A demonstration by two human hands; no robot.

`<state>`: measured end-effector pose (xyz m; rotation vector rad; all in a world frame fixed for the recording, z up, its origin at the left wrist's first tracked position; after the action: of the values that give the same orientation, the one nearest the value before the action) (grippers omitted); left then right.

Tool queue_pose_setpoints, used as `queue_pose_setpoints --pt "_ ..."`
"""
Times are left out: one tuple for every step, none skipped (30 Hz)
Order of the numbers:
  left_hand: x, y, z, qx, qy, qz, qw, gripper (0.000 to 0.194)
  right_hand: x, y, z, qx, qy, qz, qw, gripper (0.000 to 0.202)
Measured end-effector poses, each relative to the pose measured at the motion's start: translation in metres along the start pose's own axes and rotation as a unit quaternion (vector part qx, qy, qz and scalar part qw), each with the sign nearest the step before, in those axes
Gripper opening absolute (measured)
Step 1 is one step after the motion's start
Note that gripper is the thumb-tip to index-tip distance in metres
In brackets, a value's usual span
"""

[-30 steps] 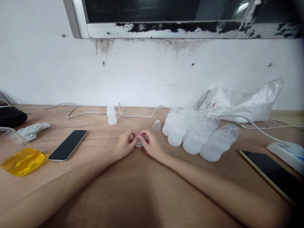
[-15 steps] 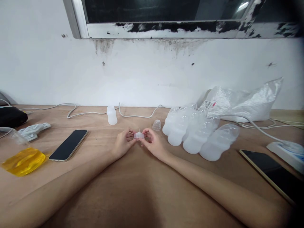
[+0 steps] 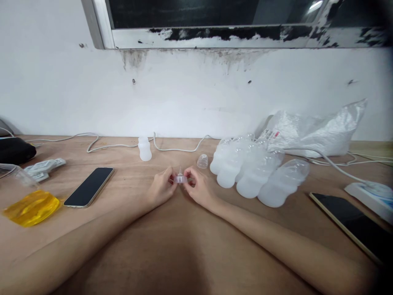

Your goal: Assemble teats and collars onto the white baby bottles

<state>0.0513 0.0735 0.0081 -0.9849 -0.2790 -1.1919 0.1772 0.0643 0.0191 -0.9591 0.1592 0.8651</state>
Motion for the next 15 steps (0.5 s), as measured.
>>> queue_pose_setpoints --pt "-0.0004 0.0 -0.0001 0.003 -0.002 0.003 1.0 0.011 0.0 -0.0004 0.0001 0.002 0.001 -0.002 1.0 0.011" --pt "-0.0012 -0.0003 0.0 0.006 -0.005 0.004 1.0 0.011 0.0004 -0.0004 0.0003 0.001 0.002 0.0 1.0 0.011" --pt "-0.0022 -0.0007 0.0002 0.01 -0.008 0.004 1.0 0.01 0.0009 0.0 0.0006 -0.004 0.004 0.006 1.0 0.011" --pt "-0.0034 -0.0013 0.0004 0.013 -0.012 0.001 1.0 0.01 0.0017 0.0008 0.0008 -0.012 0.007 0.016 1.0 0.01" --pt "-0.0047 -0.0019 0.0007 0.015 -0.017 -0.008 1.0 0.009 0.0027 0.0018 0.001 -0.021 0.01 0.027 0.999 0.009" --pt "-0.006 -0.0024 0.0011 0.015 -0.023 -0.022 0.999 0.008 0.0037 0.0028 0.001 -0.031 0.013 0.039 0.999 0.009" --pt "-0.0072 -0.0026 0.0014 0.013 -0.03 -0.039 0.999 0.007 0.0048 0.0035 0.001 -0.037 0.018 0.047 0.998 0.008" --pt "-0.0082 -0.0025 0.0016 0.009 -0.037 -0.056 0.998 0.007 0.0058 0.004 0.001 -0.04 0.022 0.052 0.998 0.008" --pt "-0.0089 -0.0022 0.0017 0.003 -0.043 -0.07 0.997 0.006 0.0067 0.0041 0.0009 -0.041 0.027 0.051 0.998 0.008" --pt "-0.0091 -0.0018 0.0017 -0.003 -0.048 -0.077 0.996 0.006 0.0071 0.004 0.0008 -0.04 0.029 0.047 0.998 0.009" --pt "-0.0088 -0.0015 0.0017 -0.007 -0.049 -0.076 0.996 0.006 0.0071 0.0036 0.0007 -0.038 0.028 0.04 0.998 0.009" --pt "-0.0082 -0.0015 0.0017 -0.008 -0.05 -0.069 0.996 0.006 0.0065 0.0032 0.0007 -0.036 0.024 0.03 0.999 0.009" --pt "-0.0074 -0.0015 0.0016 -0.008 -0.051 -0.061 0.997 0.007 0.0057 0.0026 0.0007 -0.032 0.019 0.019 0.999 0.008" --pt "-0.0066 -0.0015 0.0016 -0.008 -0.051 -0.055 0.997 0.008 0.0047 0.0018 0.0007 -0.026 0.012 0.007 1.0 0.008" --pt "-0.0056 -0.0015 0.0016 -0.007 -0.051 -0.049 0.997 0.009 0.0036 0.0011 0.0007 -0.019 0.007 -0.005 1.0 0.008"
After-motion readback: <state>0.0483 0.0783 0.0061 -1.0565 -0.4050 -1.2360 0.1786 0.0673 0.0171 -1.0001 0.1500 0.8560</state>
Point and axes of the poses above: each hand's wrist, its own z-axis towards the middle knuckle, its own y-axis out of the palm, x = y × z, the point moved 5 cm from there along z, towards the middle knuckle, and after that the axes turned 12 degrees about -z, right-handed, at the moved point
